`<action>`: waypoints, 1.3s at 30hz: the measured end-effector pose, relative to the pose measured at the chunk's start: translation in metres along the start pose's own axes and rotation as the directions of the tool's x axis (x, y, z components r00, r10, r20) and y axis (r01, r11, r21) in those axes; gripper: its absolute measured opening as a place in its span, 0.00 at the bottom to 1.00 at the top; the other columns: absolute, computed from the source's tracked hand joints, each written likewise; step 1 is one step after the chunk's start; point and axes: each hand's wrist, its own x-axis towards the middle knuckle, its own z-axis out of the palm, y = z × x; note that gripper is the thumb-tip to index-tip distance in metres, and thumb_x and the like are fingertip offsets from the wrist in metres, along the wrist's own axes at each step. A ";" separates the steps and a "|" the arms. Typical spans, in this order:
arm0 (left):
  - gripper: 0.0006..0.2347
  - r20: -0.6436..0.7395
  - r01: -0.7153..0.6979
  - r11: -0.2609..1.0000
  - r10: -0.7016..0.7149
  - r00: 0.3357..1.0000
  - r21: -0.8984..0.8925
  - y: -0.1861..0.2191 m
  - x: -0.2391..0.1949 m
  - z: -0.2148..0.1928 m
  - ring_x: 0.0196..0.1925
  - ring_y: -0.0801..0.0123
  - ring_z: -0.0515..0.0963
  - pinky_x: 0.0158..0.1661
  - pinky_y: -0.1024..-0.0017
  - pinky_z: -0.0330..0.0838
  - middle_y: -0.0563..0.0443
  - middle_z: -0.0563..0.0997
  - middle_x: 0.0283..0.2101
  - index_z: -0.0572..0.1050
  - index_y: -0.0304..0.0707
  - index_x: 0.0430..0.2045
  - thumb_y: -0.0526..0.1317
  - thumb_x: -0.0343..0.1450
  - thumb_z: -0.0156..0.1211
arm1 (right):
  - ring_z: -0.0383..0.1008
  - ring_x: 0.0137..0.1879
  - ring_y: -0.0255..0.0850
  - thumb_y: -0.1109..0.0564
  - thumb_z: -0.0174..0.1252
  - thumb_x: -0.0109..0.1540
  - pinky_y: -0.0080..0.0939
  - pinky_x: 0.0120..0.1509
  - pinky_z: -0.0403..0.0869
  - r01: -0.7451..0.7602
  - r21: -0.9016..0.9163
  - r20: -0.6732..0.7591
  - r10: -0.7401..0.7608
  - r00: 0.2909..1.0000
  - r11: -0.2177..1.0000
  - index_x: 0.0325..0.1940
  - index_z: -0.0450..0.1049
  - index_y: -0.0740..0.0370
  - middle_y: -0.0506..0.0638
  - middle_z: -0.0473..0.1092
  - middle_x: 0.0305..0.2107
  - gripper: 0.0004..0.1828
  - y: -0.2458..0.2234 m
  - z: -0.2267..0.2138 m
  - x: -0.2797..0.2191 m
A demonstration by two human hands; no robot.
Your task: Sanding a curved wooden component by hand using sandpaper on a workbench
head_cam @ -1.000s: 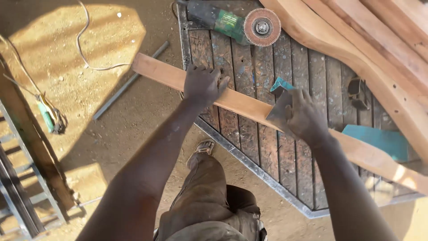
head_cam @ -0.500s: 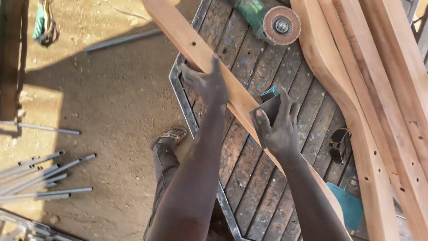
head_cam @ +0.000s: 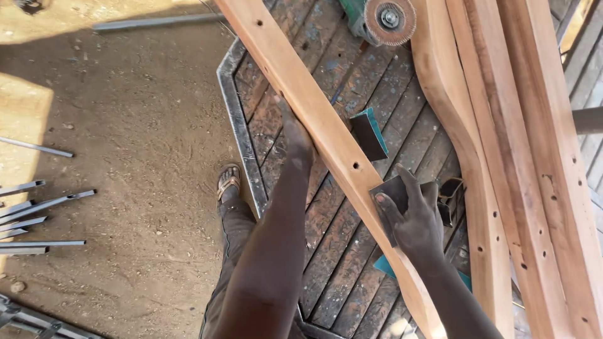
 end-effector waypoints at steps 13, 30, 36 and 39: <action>0.32 -0.016 0.099 0.970 -0.105 0.994 -0.221 -0.010 0.006 0.009 0.45 0.54 0.86 0.50 0.62 0.82 0.37 0.84 0.47 0.80 0.44 0.51 0.72 0.71 0.53 | 0.68 0.64 0.69 0.27 0.60 0.63 0.64 0.64 0.69 0.236 0.211 0.067 -0.255 0.965 0.949 0.66 0.61 0.29 0.61 0.58 0.57 0.30 -0.129 0.054 0.151; 0.34 -0.205 0.103 0.991 -0.119 0.972 -0.087 0.036 -0.062 0.050 0.48 0.58 0.84 0.53 0.64 0.80 0.36 0.83 0.49 0.79 0.35 0.50 0.69 0.68 0.56 | 0.66 0.65 0.68 0.34 0.60 0.64 0.67 0.68 0.64 0.125 0.194 0.138 -0.153 0.979 0.973 0.66 0.66 0.44 0.68 0.65 0.54 0.30 -0.071 0.040 0.110; 0.34 -0.319 0.136 0.978 -0.182 0.930 -0.161 0.032 -0.047 0.046 0.54 0.55 0.82 0.56 0.62 0.77 0.32 0.81 0.51 0.77 0.27 0.52 0.66 0.70 0.59 | 0.71 0.29 0.57 0.47 0.63 0.67 0.55 0.31 0.66 0.431 0.350 -0.009 -0.457 0.890 0.832 0.46 0.70 0.63 0.65 0.65 0.24 0.17 -0.069 0.061 0.169; 0.36 -0.320 0.115 0.985 -0.151 0.935 -0.128 0.044 -0.056 0.060 0.56 0.51 0.81 0.57 0.60 0.77 0.32 0.81 0.52 0.78 0.26 0.53 0.66 0.67 0.62 | 0.66 0.65 0.64 0.23 0.59 0.63 0.67 0.68 0.65 0.266 0.191 0.127 -0.293 0.948 0.945 0.64 0.66 0.41 0.66 0.64 0.57 0.34 -0.128 0.074 0.216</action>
